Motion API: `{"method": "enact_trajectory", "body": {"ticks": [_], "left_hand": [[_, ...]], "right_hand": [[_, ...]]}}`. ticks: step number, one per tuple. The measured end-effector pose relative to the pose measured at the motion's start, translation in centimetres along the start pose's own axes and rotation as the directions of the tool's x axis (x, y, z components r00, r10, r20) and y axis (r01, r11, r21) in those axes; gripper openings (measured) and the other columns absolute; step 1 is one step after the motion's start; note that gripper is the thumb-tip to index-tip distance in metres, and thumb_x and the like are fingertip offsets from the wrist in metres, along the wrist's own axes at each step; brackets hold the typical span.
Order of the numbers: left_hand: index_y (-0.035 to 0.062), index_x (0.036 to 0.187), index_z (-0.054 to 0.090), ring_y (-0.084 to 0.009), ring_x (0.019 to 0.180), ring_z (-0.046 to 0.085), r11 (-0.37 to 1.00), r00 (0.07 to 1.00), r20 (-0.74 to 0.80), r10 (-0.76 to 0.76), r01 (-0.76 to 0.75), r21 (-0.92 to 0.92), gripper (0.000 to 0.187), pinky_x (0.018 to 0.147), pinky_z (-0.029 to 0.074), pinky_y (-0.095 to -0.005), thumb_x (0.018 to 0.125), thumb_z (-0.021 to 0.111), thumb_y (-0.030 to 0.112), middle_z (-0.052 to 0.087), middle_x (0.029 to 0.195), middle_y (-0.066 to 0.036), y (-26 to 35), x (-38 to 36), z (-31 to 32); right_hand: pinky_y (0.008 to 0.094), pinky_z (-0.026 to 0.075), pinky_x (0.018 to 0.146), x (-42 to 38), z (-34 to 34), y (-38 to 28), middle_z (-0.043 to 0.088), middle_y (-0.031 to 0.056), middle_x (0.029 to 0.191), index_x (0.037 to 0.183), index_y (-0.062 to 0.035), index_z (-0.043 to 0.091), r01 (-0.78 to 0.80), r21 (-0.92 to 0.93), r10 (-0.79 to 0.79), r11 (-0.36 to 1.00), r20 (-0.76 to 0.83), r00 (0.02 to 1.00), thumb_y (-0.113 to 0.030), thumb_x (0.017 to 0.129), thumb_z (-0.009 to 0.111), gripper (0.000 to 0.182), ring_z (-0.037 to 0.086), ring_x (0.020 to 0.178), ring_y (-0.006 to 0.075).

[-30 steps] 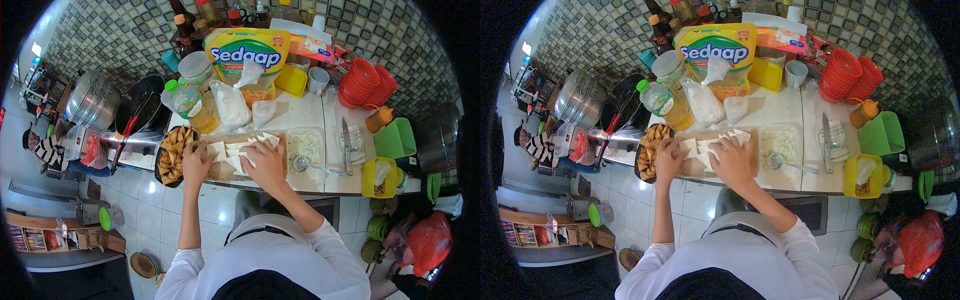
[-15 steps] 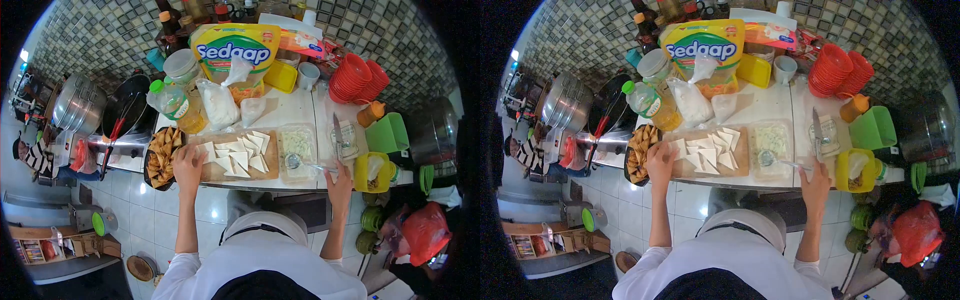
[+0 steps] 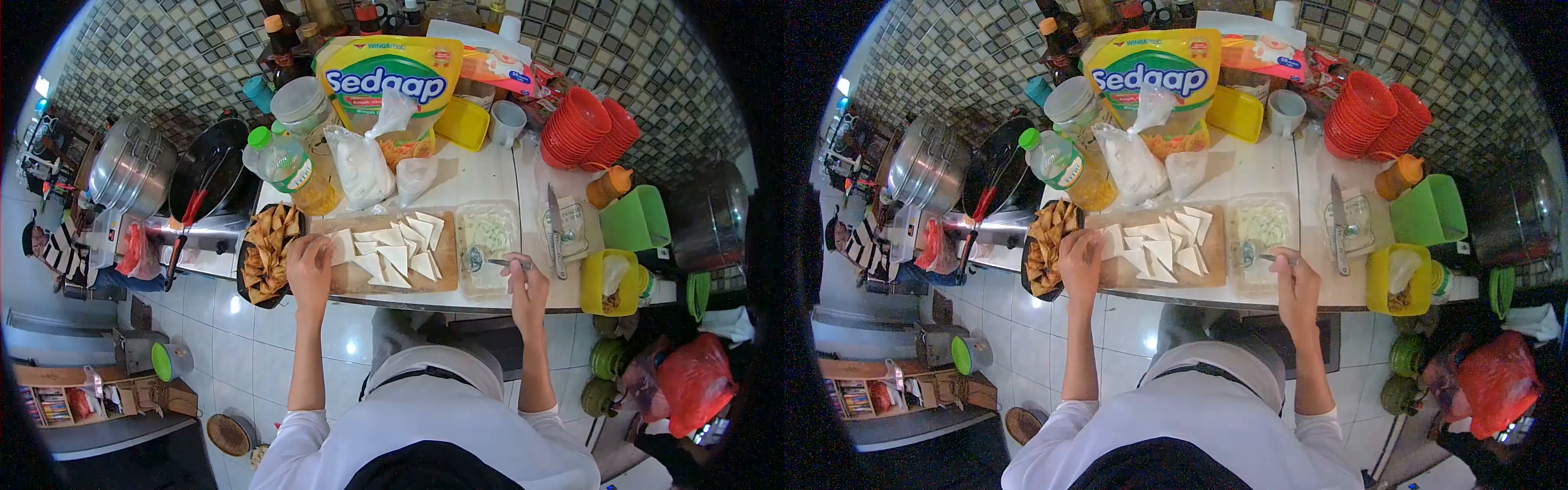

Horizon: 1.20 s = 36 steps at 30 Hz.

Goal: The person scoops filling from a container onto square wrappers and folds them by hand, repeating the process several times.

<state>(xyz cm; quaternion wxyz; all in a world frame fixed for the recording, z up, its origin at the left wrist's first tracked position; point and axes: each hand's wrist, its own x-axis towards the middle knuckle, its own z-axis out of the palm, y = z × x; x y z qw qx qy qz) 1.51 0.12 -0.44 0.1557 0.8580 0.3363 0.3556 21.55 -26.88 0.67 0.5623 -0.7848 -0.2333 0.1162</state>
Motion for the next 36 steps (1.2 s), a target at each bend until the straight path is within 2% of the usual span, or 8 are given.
{"method": "enact_trajectory", "body": {"ticks": [3, 7, 10, 13, 16, 19, 22, 36], "left_hand": [[0.0031, 0.086, 0.062, -0.0264, 0.085, 0.055, 0.983, 0.989, -0.036, 0.143, -0.138, 0.12, 0.013, 0.073, 0.043, -0.0346, 0.074, 0.065, 0.008, 0.06, 0.089, -0.009, -0.1, 0.3, -0.4], [0.0018, 0.086, 0.057, -0.0152, 0.08, 0.057, 0.938, 0.975, -0.128, -0.182, 0.133, -0.32, 0.005, 0.074, 0.043, -0.0274, 0.082, 0.058, 0.004, 0.059, 0.089, -0.006, 0.3, 0.5, -1.6], [0.0047, 0.095, 0.049, -0.0132, 0.087, 0.055, 0.39, 0.88, -0.048, -0.473, 0.16, -0.907, 0.009, 0.074, 0.046, -0.0257, 0.088, 0.052, 0.008, 0.056, 0.089, -0.006, 1.8, 1.2, -2.3], [0.0032, 0.092, 0.053, -0.0126, 0.083, 0.056, 0.024, 0.879, 0.299, -0.371, 0.331, -0.943, 0.008, 0.072, 0.049, -0.0276, 0.086, 0.055, 0.009, 0.058, 0.085, -0.005, 3.8, -0.4, -2.9], [0.0028, 0.083, 0.061, -0.0161, 0.077, 0.061, 0.361, 0.782, 0.608, -0.136, 0.611, -0.705, 0.004, 0.068, 0.051, -0.0301, 0.079, 0.06, 0.002, 0.063, 0.084, -0.008, 6.9, -4.2, -1.4], [0.006, 0.089, 0.064, -0.0304, 0.098, 0.058, 0.707, 0.751, 0.479, 0.454, 0.023, -0.707, 0.018, 0.08, 0.049, -0.0404, 0.073, 0.061, 0.0, 0.06, 0.107, -0.016, 10.9, -6.9, 2.1], [0.0079, 0.092, 0.064, -0.0365, 0.119, 0.041, 0.677, 0.656, 0.443, 0.611, -0.142, -0.723, 0.022, 0.095, 0.039, -0.0462, 0.071, 0.062, 0.001, 0.044, 0.128, -0.019, 12.4, -9.0, 4.4], [0.001, 0.086, 0.063, -0.0335, 0.132, 0.02, 0.716, 0.613, 0.453, 0.648, -0.288, -0.636, 0.012, 0.103, 0.026, -0.0504, 0.079, 0.058, 0.009, 0.023, 0.142, -0.015, 11.9, -11.0, 6.6]], "right_hand": [[0.022, 0.035, 0.05, -0.2, -0.5, -0.3, 0.06, 0.0047, 0.069, 0.094, 0.0003, 0.061, 0.143, -0.072, -0.146, 0.987, -0.035, 0.989, -0.017, 0.091, 0.046, 0.023, 0.043, 0.052, 0.0083], [0.0226, 0.036, 0.051, -0.7, -2.3, -0.8, 0.06, 0.0054, 0.071, 0.093, 0.0003, 0.061, 0.227, -0.044, -0.231, 0.973, -0.182, 0.956, -0.016, 0.092, 0.044, 0.024, 0.043, 0.053, 0.0091], [0.0215, 0.035, 0.05, -0.5, -3.5, -1.2, 0.06, 0.0085, 0.078, 0.092, 0.0028, 0.059, 0.322, -0.115, -0.338, 0.94, -0.181, 0.923, -0.016, 0.093, 0.043, 0.025, 0.042, 0.055, 0.0091], [0.0299, 0.042, 0.055, -0.2, -4.0, -0.1, 0.063, 0.0103, 0.082, 0.092, -0.0032, 0.061, 0.38, -0.239, -0.405, 0.894, -0.064, 0.912, -0.004, 0.079, 0.055, 0.014, 0.056, 0.063, 0.0196], [0.0343, 0.045, 0.058, 0.3, -4.0, 0.2, 0.062, 0.011, 0.082, 0.09, -0.0045, 0.061, 0.592, -0.413, -0.602, 0.692, 0.123, 0.789, 0.001, 0.069, 0.059, 0.021, 0.059, 0.07, 0.0259], [0.0351, 0.045, 0.057, 0.5, -3.1, 0.3, 0.062, 0.0088, 0.08, 0.087, -0.0061, 0.061, 0.618, -0.482, -0.601, 0.621, 0.214, 0.77, 0.001, 0.064, 0.059, 0.024, 0.059, 0.068, 0.0256], [0.0342, 0.045, 0.055, -0.3, -2.2, 1.2, 0.061, 0.0074, 0.078, 0.087, -0.0074, 0.061, 0.655, -0.481, -0.59, 0.583, 0.305, 0.748, 0.0, 0.061, 0.06, 0.026, 0.059, 0.065, 0.0233], [0.0328, 0.041, 0.05, -0.7, -3.3, 0.2, 0.061, 0.0031, 0.076, 0.086, -0.0105, 0.061, 0.734, -0.381, -0.603, 0.562, 0.419, 0.679, -0.004, 0.058, 0.063, 0.028, 0.057, 0.059, 0.0208]]}}
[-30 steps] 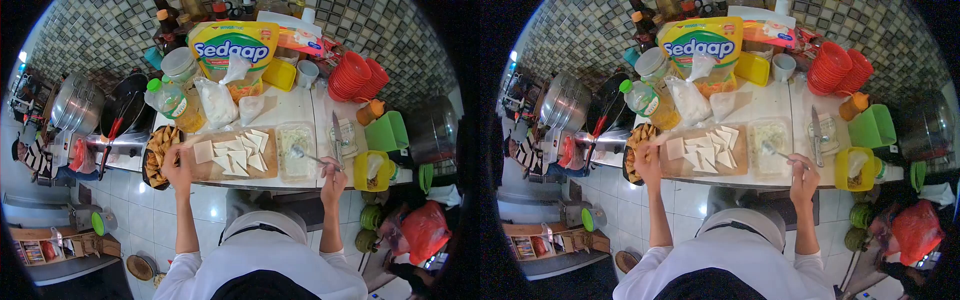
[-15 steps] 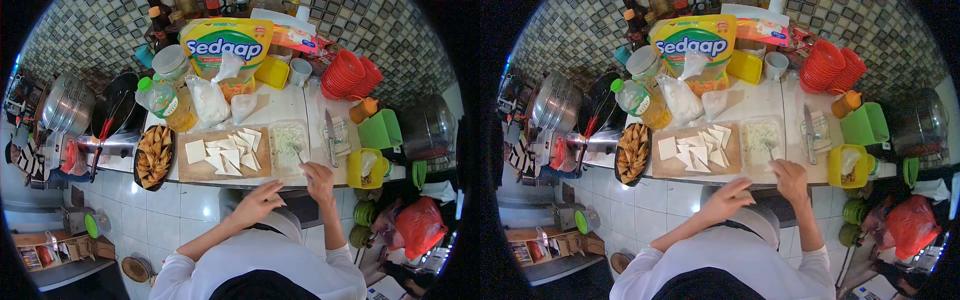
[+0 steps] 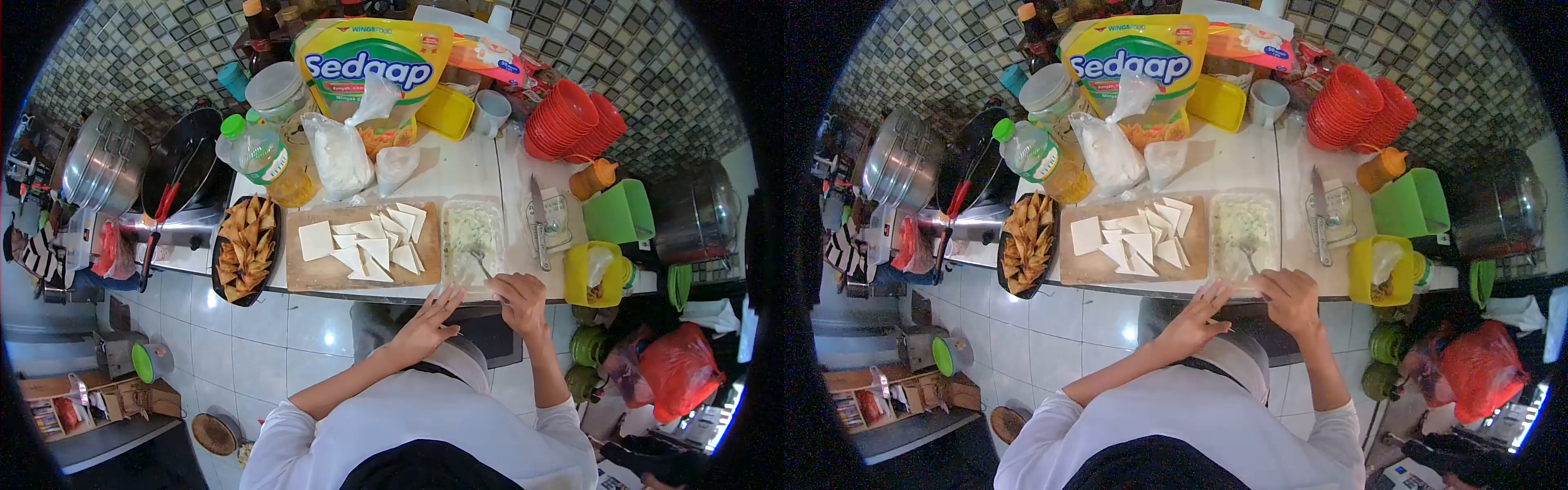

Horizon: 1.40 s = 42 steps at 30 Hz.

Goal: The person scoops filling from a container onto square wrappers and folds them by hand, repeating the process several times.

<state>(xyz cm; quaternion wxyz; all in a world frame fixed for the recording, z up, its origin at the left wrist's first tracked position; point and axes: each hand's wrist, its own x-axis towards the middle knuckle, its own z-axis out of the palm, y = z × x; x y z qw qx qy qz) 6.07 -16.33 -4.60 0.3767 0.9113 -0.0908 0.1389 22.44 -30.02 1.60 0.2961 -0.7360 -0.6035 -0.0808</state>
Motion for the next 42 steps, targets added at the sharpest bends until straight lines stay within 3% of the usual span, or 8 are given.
{"method": "enact_trajectory", "body": {"ticks": [21, 23, 26, 29, 31, 33, 35, 42], "left_hand": [[0.0062, 0.09, 0.067, -0.036, 0.131, 0.021, 0.999, 0.999, 0.038, -0.007, 0.006, 0.044, 0.02, 0.102, 0.026, -0.054, 0.07, 0.064, 0.008, 0.023, 0.141, -0.018, 0.1, 0.0, -0.3], [0.0063, 0.09, 0.067, -0.0358, 0.131, 0.021, 0.999, 0.999, 0.038, -0.003, 0.001, 0.052, 0.02, 0.102, 0.026, -0.0544, 0.069, 0.065, 0.008, 0.023, 0.142, -0.018, 0.1, 0.0, -0.4], [0.0058, 0.091, 0.067, -0.0353, 0.132, 0.019, 0.995, 0.999, 0.033, -0.032, 0.035, -0.091, 0.021, 0.104, 0.024, -0.0494, 0.07, 0.065, 0.005, 0.022, 0.142, -0.018, 0.3, 0.1, -0.9], [0.0058, 0.096, 0.066, -0.0321, 0.126, 0.034, 0.958, 0.973, -0.224, -0.063, -0.004, -0.287, 0.021, 0.102, 0.031, -0.0406, 0.075, 0.063, 0.003, 0.036, 0.135, -0.019, 1.3, 0.1, -1.6], [0.005, 0.1, 0.065, -0.0241, 0.109, 0.054, 0.723, 0.859, -0.188, -0.476, 0.261, -0.64, 0.021, 0.088, 0.045, -0.0295, 0.08, 0.061, 0.005, 0.054, 0.12, -0.016, 1.8, -0.1, -1.9], [0.0018, 0.104, 0.063, -0.015, 0.092, 0.061, 0.662, 0.81, -0.271, -0.52, 0.182, -0.727, 0.022, 0.077, 0.048, -0.0231, 0.084, 0.059, 0.01, 0.063, 0.103, -0.012, 1.6, 0.5, -1.6], [-0.0013, 0.11, 0.058, -0.0119, 0.087, 0.06, -0.078, 0.574, 0.257, -0.777, 0.318, -0.945, 0.027, 0.076, 0.048, -0.0232, 0.087, 0.056, 0.013, 0.064, 0.098, -0.009, 1.7, 2.4, -3.2], [-0.001, 0.118, 0.048, -0.0132, 0.099, 0.056, -0.171, 0.767, 0.206, -0.608, 0.126, -0.977, 0.031, 0.089, 0.046, -0.0277, 0.087, 0.049, 0.002, 0.058, 0.109, -0.007, 0.7, 5.3, -3.7]], "right_hand": [[0.0346, 0.042, 0.056, -1.7, 3.6, -2.1, 0.062, 0.0107, 0.076, 0.087, -0.0022, 0.058, -0.271, 0.088, 0.284, 0.959, -0.284, 0.916, -0.003, 0.082, 0.05, 0.009, 0.056, 0.062, 0.0275], [0.0282, 0.038, 0.05, -1.9, 3.9, -1.1, 0.061, 0.0086, 0.073, 0.087, -0.0015, 0.057, -0.656, 0.315, 0.72, 0.686, -0.16, 0.676, -0.013, 0.09, 0.044, 0.018, 0.05, 0.053, 0.0173], [0.0218, 0.029, 0.043, -2.5, 4.0, 0.9, 0.059, 0.0056, 0.069, 0.087, -0.0021, 0.055, -0.53, 0.742, 0.867, 0.41, -0.138, 0.478, -0.024, 0.095, 0.039, 0.029, 0.037, 0.047, 0.0069], [0.0193, 0.021, 0.04, -2.1, 2.7, 1.2, 0.056, 0.0035, 0.067, 0.088, -0.0036, 0.053, -0.381, 0.846, 0.887, 0.373, -0.204, 0.415, -0.026, 0.095, 0.04, 0.027, 0.028, 0.046, 0.0026], [0.0191, 0.021, 0.042, -1.4, 1.5, 0.9, 0.055, 0.0047, 0.066, 0.089, -0.0041, 0.052, -0.373, 0.855, 0.895, 0.36, -0.203, 0.397, -0.027, 0.094, 0.042, 0.025, 0.029, 0.047, 0.0035], [0.0184, 0.022, 0.044, -1.1, 0.6, 1.0, 0.055, 0.004, 0.066, 0.089, -0.0051, 0.053, -0.277, 0.902, 0.919, 0.332, -0.243, 0.311, -0.028, 0.093, 0.044, 0.025, 0.031, 0.048, 0.0035], [0.0182, 0.022, 0.044, -0.9, -0.5, 1.1, 0.055, 0.0035, 0.068, 0.09, -0.005, 0.053, -0.23, 0.922, 0.917, 0.312, -0.229, 0.326, -0.029, 0.093, 0.045, 0.025, 0.033, 0.049, 0.0038], [0.0178, 0.023, 0.045, 0.7, -2.9, -0.8, 0.055, 0.0029, 0.069, 0.091, -0.0053, 0.053, -0.173, 0.946, 0.918, 0.274, -0.203, 0.342, -0.029, 0.093, 0.045, 0.025, 0.035, 0.051, 0.0039]]}}
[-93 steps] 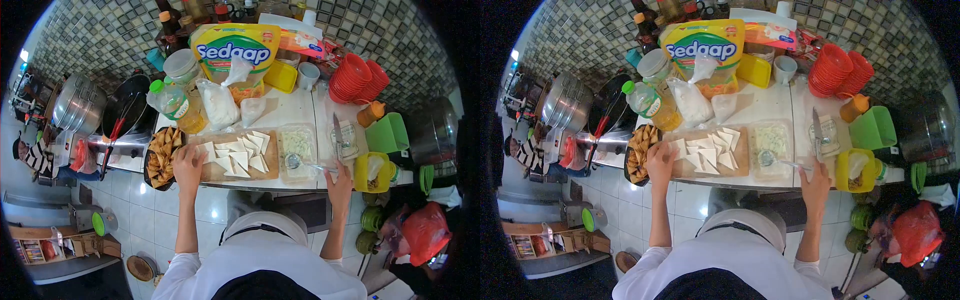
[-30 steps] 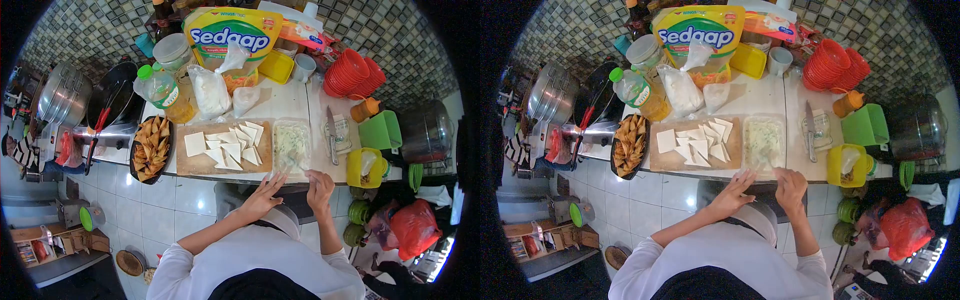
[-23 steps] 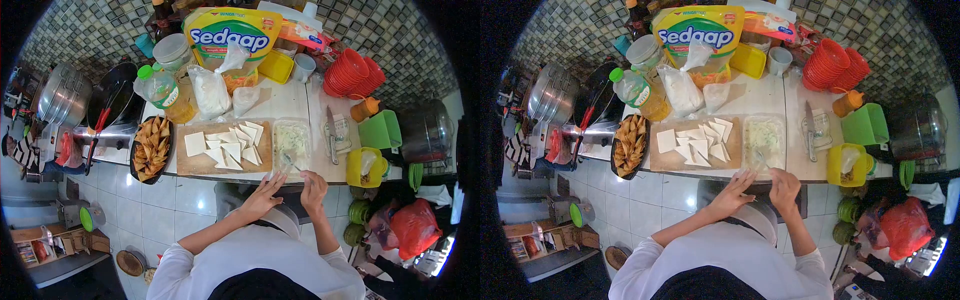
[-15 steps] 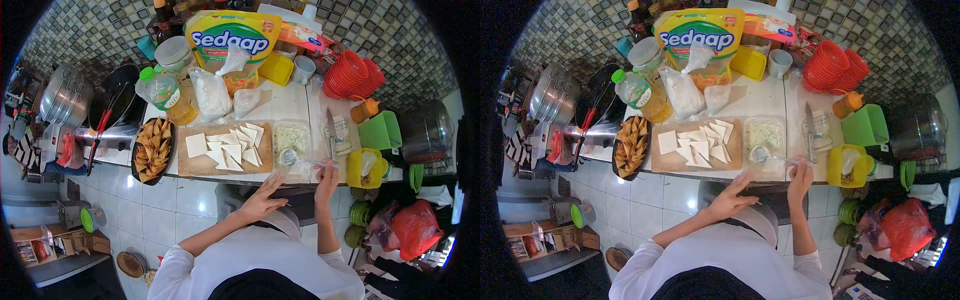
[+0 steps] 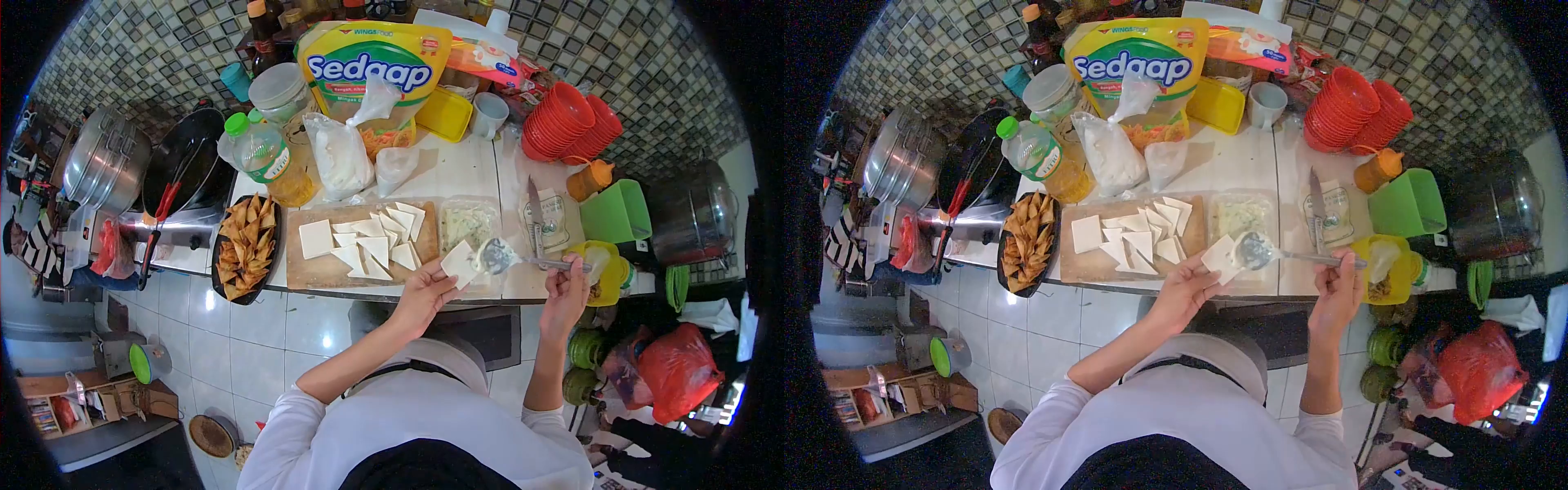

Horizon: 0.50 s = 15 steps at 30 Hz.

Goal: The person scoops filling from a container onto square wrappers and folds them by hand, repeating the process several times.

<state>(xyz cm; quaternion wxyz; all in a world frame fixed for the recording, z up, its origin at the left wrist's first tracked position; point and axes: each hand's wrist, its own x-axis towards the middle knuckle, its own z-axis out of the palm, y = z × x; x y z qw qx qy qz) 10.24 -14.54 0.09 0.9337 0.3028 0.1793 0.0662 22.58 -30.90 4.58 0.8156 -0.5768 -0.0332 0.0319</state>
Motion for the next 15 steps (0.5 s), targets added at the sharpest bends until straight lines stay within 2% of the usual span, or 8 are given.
{"method": "enact_trajectory", "body": {"ticks": [4, 6, 7, 9, 10, 12, 13, 15], "left_hand": [[-0.0009, 0.118, 0.049, -0.0127, 0.097, 0.057, 0.999, 1.0, -0.014, 0.025, -0.025, 0.023, 0.031, 0.088, 0.047, -0.0269, 0.086, 0.048, 0.0, 0.059, 0.107, -0.006, 0.2, -0.1, 1.0], [-0.0008, 0.117, 0.05, -0.0119, 0.096, 0.057, 0.999, 1.0, -0.016, 0.01, -0.009, 0.038, 0.031, 0.087, 0.047, -0.0264, 0.086, 0.048, -0.002, 0.06, 0.104, -0.006, 0.2, -0.2, 1.1], [-0.0008, 0.117, 0.05, -0.0119, 0.096, 0.057, 0.999, 1.0, -0.019, 0.011, -0.01, 0.035, 0.031, 0.087, 0.047, -0.0264, 0.086, 0.048, -0.002, 0.06, 0.104, -0.006, 0.1, -0.2, 1.0], [-0.0013, 0.116, 0.051, -0.0114, 0.094, 0.058, 1.0, 1.0, -0.022, 0.001, -0.001, 0.005, 0.031, 0.086, 0.047, -0.0255, 0.085, 0.049, -0.002, 0.061, 0.103, -0.006, 0.0, -0.1, 0.8], [-0.0013, 0.116, 0.051, -0.0114, 0.094, 0.058, 1.0, 1.0, -0.025, 0.002, -0.002, 0.003, 0.031, 0.086, 0.047, -0.0255, 0.085, 0.049, -0.002, 0.061, 0.103, -0.006, 0.0, 0.0, 0.8], [-0.0015, 0.113, 0.053, -0.0114, 0.09, 0.059, 0.999, 0.999, -0.033, -0.019, 0.018, -0.031, 0.028, 0.082, 0.049, -0.0241, 0.085, 0.05, -0.002, 0.061, 0.099, -0.006, 0.1, 0.1, 0.8], [-0.0015, 0.113, 0.053, -0.0114, 0.09, 0.059, 0.999, 0.999, -0.034, -0.02, 0.019, -0.032, 0.028, 0.082, 0.049, -0.0241, 0.085, 0.05, -0.002, 0.061, 0.099, -0.006, 0.1, 0.1, 0.7], [-0.003, 0.118, 0.048, -0.0136, 0.091, 0.06, 0.999, 0.998, -0.043, -0.05, 0.049, -0.007, 0.034, 0.081, 0.051, -0.0242, 0.084, 0.05, -0.003, 0.06, 0.102, -0.009, 0.1, 0.3, 0.1]], "right_hand": [[0.0181, 0.024, 0.044, -0.4, -0.1, 0.0, 0.057, 0.0043, 0.066, 0.088, -0.005, 0.054, 0.054, -0.072, -0.05, 0.996, 0.06, 0.997, -0.026, 0.093, 0.046, 0.023, 0.034, 0.049, 0.0032], [0.0178, 0.024, 0.044, -0.7, 0.2, -0.2, 0.057, 0.0052, 0.065, 0.089, -0.0035, 0.053, 0.182, -0.164, -0.161, 0.969, 0.137, 0.977, -0.023, 0.093, 0.044, 0.022, 0.032, 0.049, 0.0034], [0.0178, 0.024, 0.044, -0.9, 0.1, -0.2, 0.057, 0.0052, 0.065, 0.089, -0.0035, 0.053, 0.18, -0.166, -0.158, 0.969, 0.141, 0.977, -0.023, 0.093, 0.044, 0.022, 0.032, 0.049, 0.0034], [0.0197, 0.028, 0.043, -1.3, -0.2, -0.4, 0.058, 0.007, 0.063, 0.084, -0.0024, 0.055, 0.423, -0.256, -0.348, 0.87, 0.29, 0.891, -0.022, 0.093, 0.043, 0.025, 0.035, 0.046, 0.0071], [0.0197, 0.028, 0.043, -1.3, -0.1, -0.6, 0.058, 0.007, 0.063, 0.084, -0.0024, 0.055, 0.422, -0.256, -0.346, 0.87, 0.293, 0.891, -0.022, 0.093, 0.043, 0.025, 0.035, 0.046, 0.0071], [0.0244, 0.032, 0.043, -1.4, 0.0, -1.5, 0.06, 0.0083, 0.064, 0.077, -0.0034, 0.058, 0.783, -0.252, -0.562, 0.569, 0.576, 0.594, -0.023, 0.093, 0.042, 0.03, 0.043, 0.045, 0.0126], [0.0244, 0.032, 0.043, -1.5, 0.2, -2.0, 0.06, 0.0083, 0.064, 0.077, -0.0034, 0.058, 0.782, -0.253, -0.561, 0.569, 0.576, 0.594, -0.023, 0.093, 0.042, 0.03, 0.043, 0.045, 0.0126], [0.0289, 0.035, 0.043, -1.9, 0.8, -2.7, 0.061, 0.0095, 0.065, 0.073, -0.0051, 0.06, 0.876, -0.159, -0.636, 0.455, 0.631, 0.445, -0.027, 0.093, 0.043, 0.034, 0.049, 0.046, 0.0183]]}}
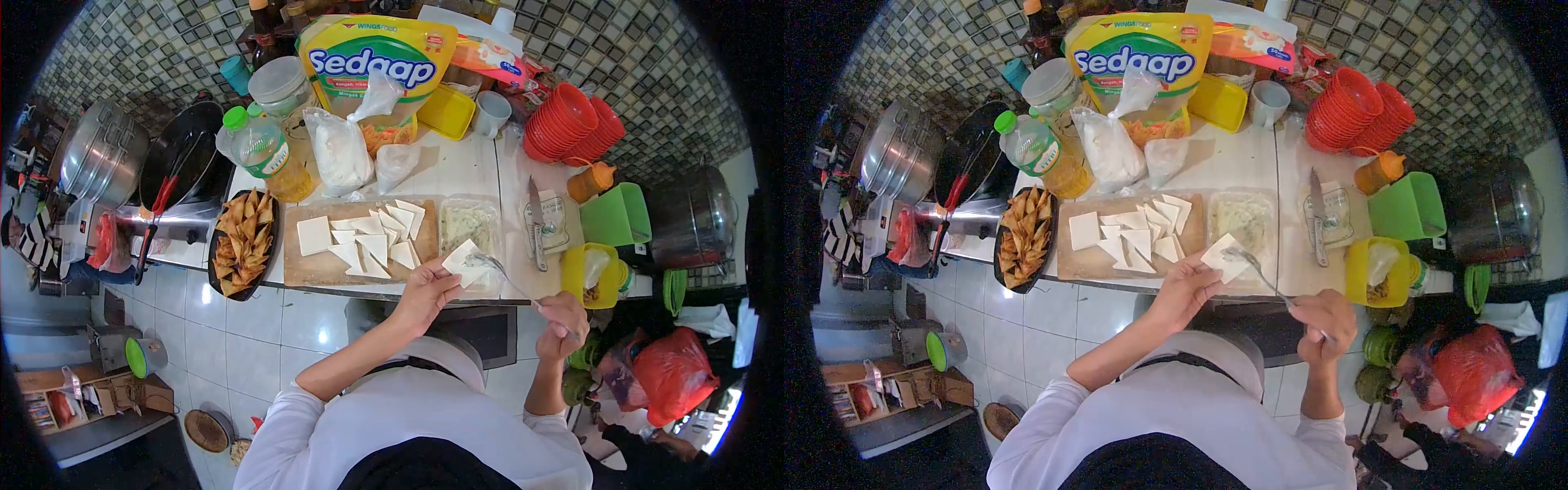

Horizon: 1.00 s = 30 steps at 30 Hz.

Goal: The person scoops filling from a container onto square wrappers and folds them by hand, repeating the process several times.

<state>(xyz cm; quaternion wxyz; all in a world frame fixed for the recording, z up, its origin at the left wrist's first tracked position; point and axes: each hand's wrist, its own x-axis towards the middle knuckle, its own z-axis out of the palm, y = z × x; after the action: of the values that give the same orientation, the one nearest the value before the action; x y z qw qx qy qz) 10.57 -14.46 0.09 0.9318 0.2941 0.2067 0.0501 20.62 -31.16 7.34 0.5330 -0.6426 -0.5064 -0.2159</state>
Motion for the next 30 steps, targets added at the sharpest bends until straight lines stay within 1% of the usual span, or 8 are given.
{"method": "enact_trajectory", "body": {"ticks": [7, 9, 19, 21, 25, 27, 28, 30], "left_hand": [[-0.004, 0.119, 0.047, -0.0144, 0.086, 0.061, 0.996, 1.0, -0.016, 0.015, -0.016, -0.084, 0.036, 0.087, 0.05, -0.0276, 0.082, 0.05, -0.005, 0.061, 0.088, -0.007, 0.1, 0.2, 0.3], [-0.0043, 0.119, 0.046, -0.0152, 0.088, 0.061, 0.99, 1.0, 0.02, 0.008, -0.005, -0.143, 0.038, 0.089, 0.049, -0.0282, 0.082, 0.05, -0.006, 0.061, 0.092, -0.009, 0.0, 0.3, 0.0], [-0.0064, 0.117, 0.046, -0.016, 0.091, 0.061, 0.993, 1.0, 0.007, 0.009, -0.009, -0.121, 0.036, 0.088, 0.05, -0.0271, 0.081, 0.05, -0.006, 0.06, 0.097, -0.011, -0.3, 0.7, -0.2], [-0.0063, 0.098, 0.054, -0.0136, 0.081, 0.061, 0.989, 0.999, -0.049, -0.009, 0.002, -0.148, 0.017, 0.085, 0.051, -0.0276, 0.081, 0.05, -0.008, 0.058, 0.085, -0.007, -0.1, 0.6, 0.5], [-0.0059, 0.094, 0.054, -0.0145, 0.083, 0.061, 0.986, 0.999, -0.044, -0.011, 0.004, -0.167, 0.014, 0.085, 0.051, -0.0277, 0.081, 0.05, -0.008, 0.059, 0.088, -0.008, 0.5, 0.3, 0.9], [-0.0061, 0.095, 0.053, -0.0159, 0.085, 0.061, 0.979, 0.997, -0.079, 0.022, -0.037, -0.199, 0.015, 0.085, 0.051, -0.0281, 0.081, 0.049, -0.008, 0.059, 0.087, -0.009, 0.2, 0.5, 0.5], [-0.0061, 0.095, 0.053, -0.0159, 0.085, 0.061, 0.98, 0.997, -0.075, 0.02, -0.034, -0.198, 0.015, 0.085, 0.051, -0.0281, 0.081, 0.049, -0.008, 0.059, 0.087, -0.009, 0.3, 0.5, 0.3], [-0.0057, 0.101, 0.052, -0.0178, 0.091, 0.061, 0.961, 0.985, -0.123, 0.124, -0.149, -0.231, 0.02, 0.086, 0.05, -0.0295, 0.081, 0.047, -0.007, 0.06, 0.094, -0.011, 0.8, 0.3, -0.4]], "right_hand": [[0.0302, 0.039, 0.046, -0.1, 0.0, 0.3, 0.062, 0.0088, 0.066, 0.077, -0.0084, 0.062, -0.006, -0.081, 0.021, 0.997, 0.182, 0.983, -0.033, 0.09, 0.046, 0.032, 0.051, 0.049, 0.0214], [0.0305, 0.039, 0.047, -0.3, -0.3, 0.2, 0.062, 0.0076, 0.066, 0.076, -0.0095, 0.062, 0.023, -0.111, -0.015, 0.994, 0.071, 0.997, -0.032, 0.091, 0.045, 0.032, 0.051, 0.05, 0.0212], [0.0299, 0.038, 0.046, -0.7, -0.9, -0.4, 0.061, 0.0072, 0.064, 0.076, -0.0094, 0.061, 0.039, 0.02, -0.037, 0.999, -0.087, 0.996, -0.035, 0.091, 0.045, 0.034, 0.05, 0.048, 0.0193], [0.0296, 0.038, 0.046, -0.1, -0.9, -0.6, 0.061, 0.008, 0.064, 0.074, -0.0082, 0.06, 0.059, -0.031, -0.059, 0.998, 0.004, 0.998, -0.035, 0.091, 0.045, 0.036, 0.05, 0.048, 0.0196], [0.0303, 0.04, 0.047, -0.9, -0.3, 0.2, 0.061, 0.0096, 0.064, 0.072, -0.0065, 0.061, 0.034, -0.072, -0.037, 0.997, -0.036, 0.999, -0.037, 0.091, 0.044, 0.039, 0.052, 0.049, 0.0208], [0.032, 0.043, 0.051, -2.1, -0.5, 1.2, 0.063, 0.0108, 0.069, 0.073, -0.0041, 0.061, -0.177, -0.063, 0.156, 0.982, -0.251, 0.955, -0.024, 0.09, 0.049, 0.029, 0.055, 0.055, 0.023], [0.032, 0.043, 0.051, -2.3, -0.4, 2.0, 0.063, 0.0108, 0.069, 0.073, -0.0041, 0.061, -0.178, -0.067, 0.155, 0.982, -0.253, 0.955, -0.024, 0.09, 0.049, 0.029, 0.055, 0.055, 0.023], [0.0329, 0.045, 0.055, -2.5, 0.2, 3.8, 0.063, 0.0118, 0.073, 0.078, -0.002, 0.062, -0.333, -0.164, 0.33, 0.929, -0.046, 0.943, -0.002, 0.078, 0.053, 0.009, 0.058, 0.063, 0.0262]]}}
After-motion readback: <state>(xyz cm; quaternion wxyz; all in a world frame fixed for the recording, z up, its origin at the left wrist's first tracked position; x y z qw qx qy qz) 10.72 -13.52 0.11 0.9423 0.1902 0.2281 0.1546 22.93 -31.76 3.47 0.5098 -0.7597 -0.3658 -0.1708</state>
